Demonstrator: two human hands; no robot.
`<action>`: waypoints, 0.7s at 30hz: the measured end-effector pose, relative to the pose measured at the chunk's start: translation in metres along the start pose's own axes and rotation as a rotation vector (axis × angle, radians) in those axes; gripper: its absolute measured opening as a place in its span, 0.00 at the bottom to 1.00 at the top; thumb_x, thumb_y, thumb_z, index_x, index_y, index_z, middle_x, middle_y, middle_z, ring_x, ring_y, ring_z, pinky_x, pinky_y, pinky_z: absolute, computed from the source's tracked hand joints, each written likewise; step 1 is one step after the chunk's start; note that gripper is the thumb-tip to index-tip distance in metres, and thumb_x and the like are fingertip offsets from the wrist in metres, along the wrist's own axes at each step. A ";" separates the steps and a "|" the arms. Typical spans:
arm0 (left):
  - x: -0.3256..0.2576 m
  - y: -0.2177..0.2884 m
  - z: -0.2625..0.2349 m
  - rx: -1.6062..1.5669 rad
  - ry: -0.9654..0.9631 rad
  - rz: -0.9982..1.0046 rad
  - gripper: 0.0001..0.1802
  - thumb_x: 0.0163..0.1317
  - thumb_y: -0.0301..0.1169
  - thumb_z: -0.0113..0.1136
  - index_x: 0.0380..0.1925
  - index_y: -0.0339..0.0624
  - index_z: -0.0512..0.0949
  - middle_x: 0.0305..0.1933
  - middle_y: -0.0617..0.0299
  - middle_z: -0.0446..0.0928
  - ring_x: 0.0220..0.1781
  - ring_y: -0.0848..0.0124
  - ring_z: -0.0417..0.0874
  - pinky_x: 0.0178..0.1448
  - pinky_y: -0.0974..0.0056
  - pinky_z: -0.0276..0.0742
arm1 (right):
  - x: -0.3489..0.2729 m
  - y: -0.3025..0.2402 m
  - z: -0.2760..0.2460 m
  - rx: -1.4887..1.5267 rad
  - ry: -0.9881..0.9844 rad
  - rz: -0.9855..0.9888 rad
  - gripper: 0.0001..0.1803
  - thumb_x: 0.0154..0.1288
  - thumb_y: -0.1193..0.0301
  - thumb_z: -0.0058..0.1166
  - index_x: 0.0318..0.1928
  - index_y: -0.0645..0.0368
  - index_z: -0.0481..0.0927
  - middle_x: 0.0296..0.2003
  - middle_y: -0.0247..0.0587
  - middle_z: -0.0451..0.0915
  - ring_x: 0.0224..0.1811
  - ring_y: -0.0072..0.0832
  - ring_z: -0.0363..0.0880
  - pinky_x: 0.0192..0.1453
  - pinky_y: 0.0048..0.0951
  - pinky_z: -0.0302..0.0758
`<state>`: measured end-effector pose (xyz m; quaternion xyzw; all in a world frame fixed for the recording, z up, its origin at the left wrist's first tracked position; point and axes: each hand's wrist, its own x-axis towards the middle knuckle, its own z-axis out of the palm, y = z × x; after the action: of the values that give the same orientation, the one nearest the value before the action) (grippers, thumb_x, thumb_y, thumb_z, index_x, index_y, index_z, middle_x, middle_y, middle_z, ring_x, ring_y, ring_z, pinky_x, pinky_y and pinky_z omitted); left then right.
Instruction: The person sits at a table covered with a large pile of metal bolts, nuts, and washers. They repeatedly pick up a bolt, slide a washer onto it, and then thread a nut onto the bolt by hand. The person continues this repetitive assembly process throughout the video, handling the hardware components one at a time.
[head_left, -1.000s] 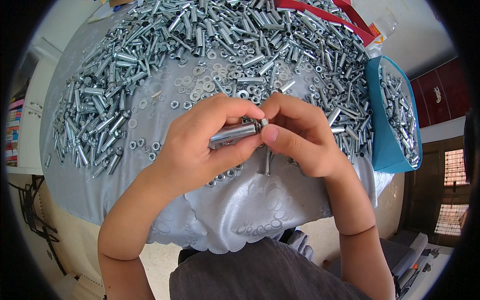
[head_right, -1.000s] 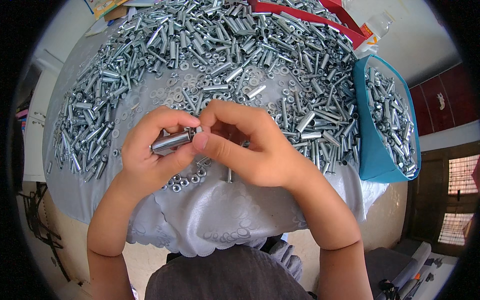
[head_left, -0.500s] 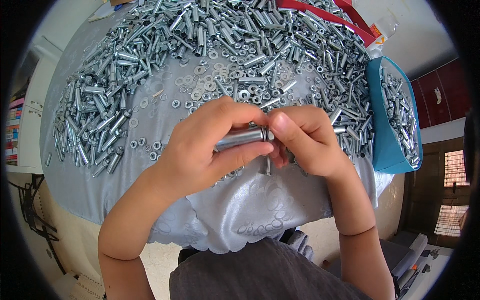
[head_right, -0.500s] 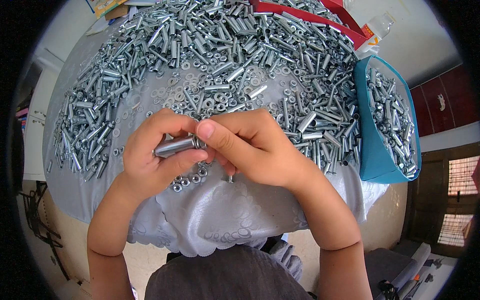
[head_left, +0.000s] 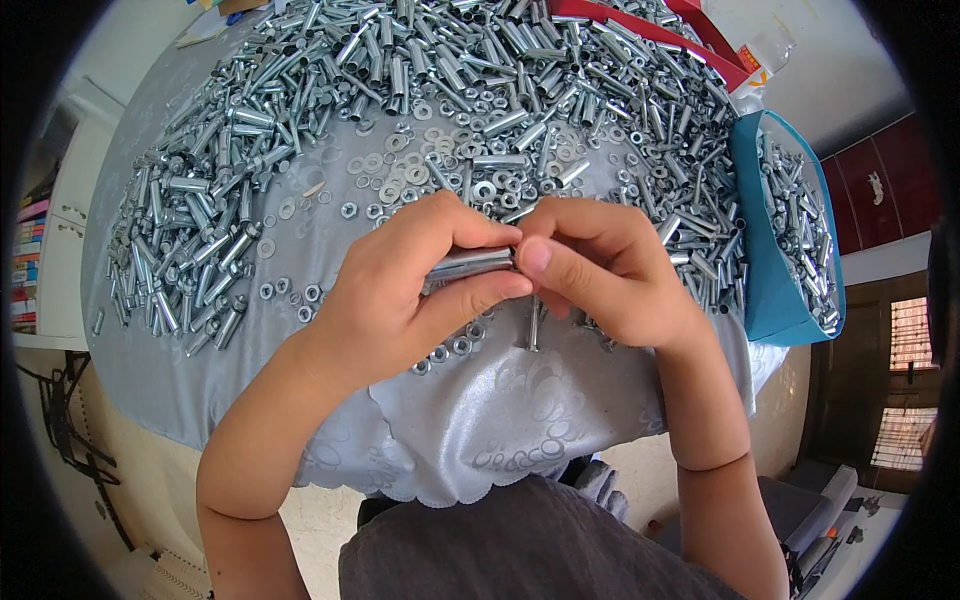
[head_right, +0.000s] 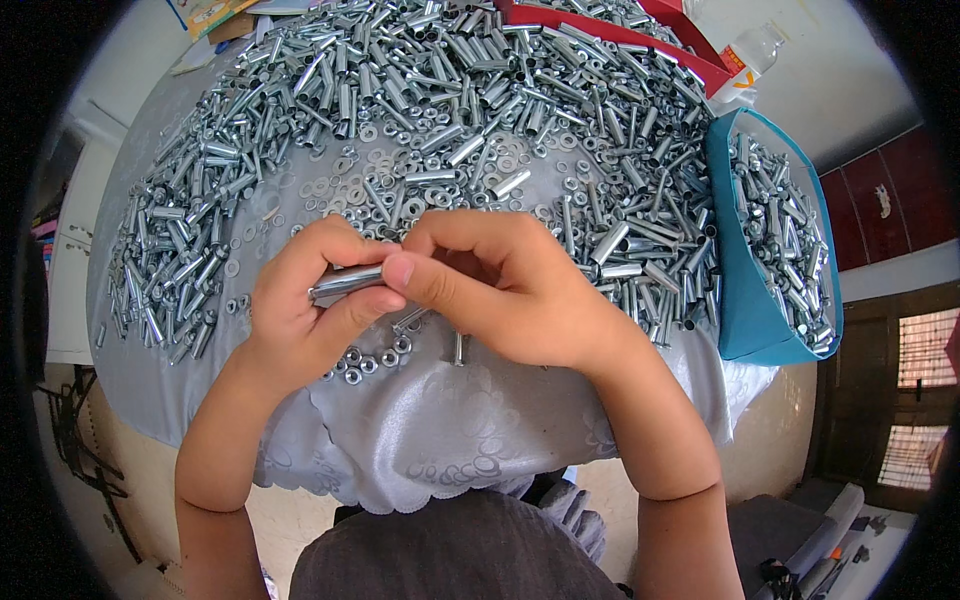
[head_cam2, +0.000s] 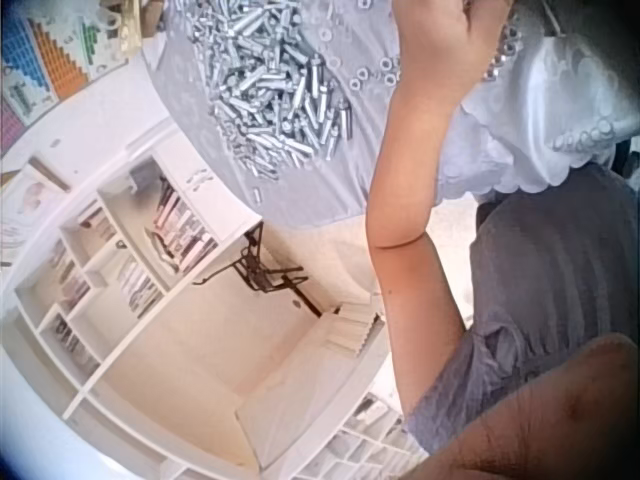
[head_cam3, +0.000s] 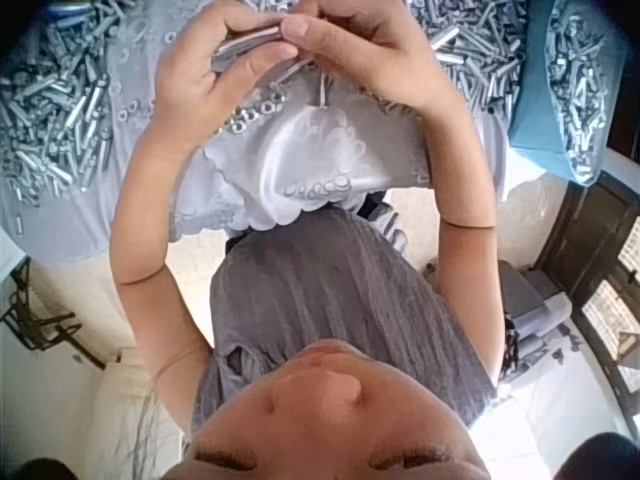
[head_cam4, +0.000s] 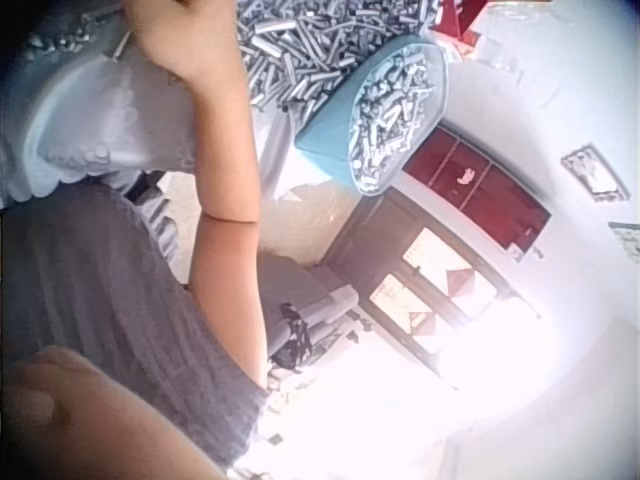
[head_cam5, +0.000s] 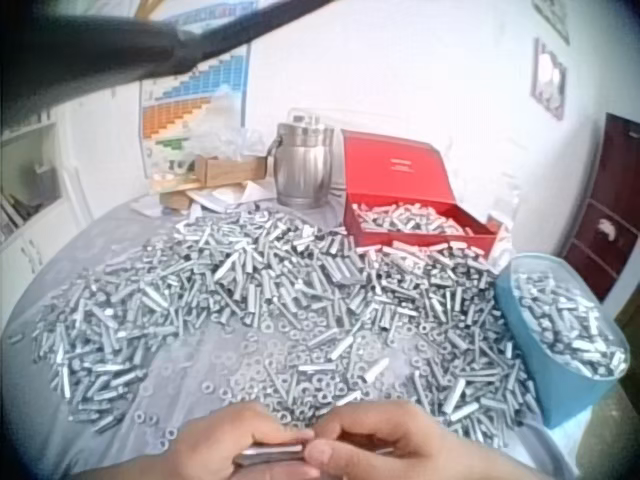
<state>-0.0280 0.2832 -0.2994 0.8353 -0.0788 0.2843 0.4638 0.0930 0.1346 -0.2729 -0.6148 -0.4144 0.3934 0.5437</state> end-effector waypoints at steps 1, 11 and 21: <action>0.000 0.000 -0.001 -0.006 -0.013 0.000 0.13 0.51 0.31 0.66 0.33 0.39 0.75 0.28 0.61 0.74 0.28 0.69 0.75 0.32 0.68 0.70 | 0.000 -0.005 -0.001 -0.003 -0.013 0.043 0.20 0.67 0.59 0.46 0.27 0.64 0.78 0.19 0.30 0.73 0.20 0.13 0.66 0.23 0.18 0.63; 0.000 0.000 -0.004 0.008 -0.030 -0.007 0.13 0.50 0.33 0.66 0.29 0.39 0.73 0.27 0.61 0.72 0.26 0.69 0.74 0.30 0.68 0.68 | 0.000 -0.009 -0.003 -0.055 -0.022 0.040 0.15 0.65 0.63 0.50 0.28 0.64 0.78 0.19 0.29 0.74 0.21 0.13 0.67 0.24 0.17 0.64; -0.002 0.000 -0.003 0.061 -0.019 0.012 0.13 0.50 0.33 0.66 0.29 0.39 0.73 0.26 0.61 0.71 0.26 0.67 0.72 0.31 0.67 0.67 | 0.002 0.006 0.003 0.016 0.031 -0.092 0.13 0.65 0.64 0.51 0.33 0.63 0.76 0.23 0.28 0.73 0.24 0.12 0.67 0.27 0.17 0.64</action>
<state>-0.0304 0.2853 -0.2992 0.8513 -0.0795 0.2813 0.4357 0.0914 0.1367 -0.2794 -0.5970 -0.4305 0.3616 0.5723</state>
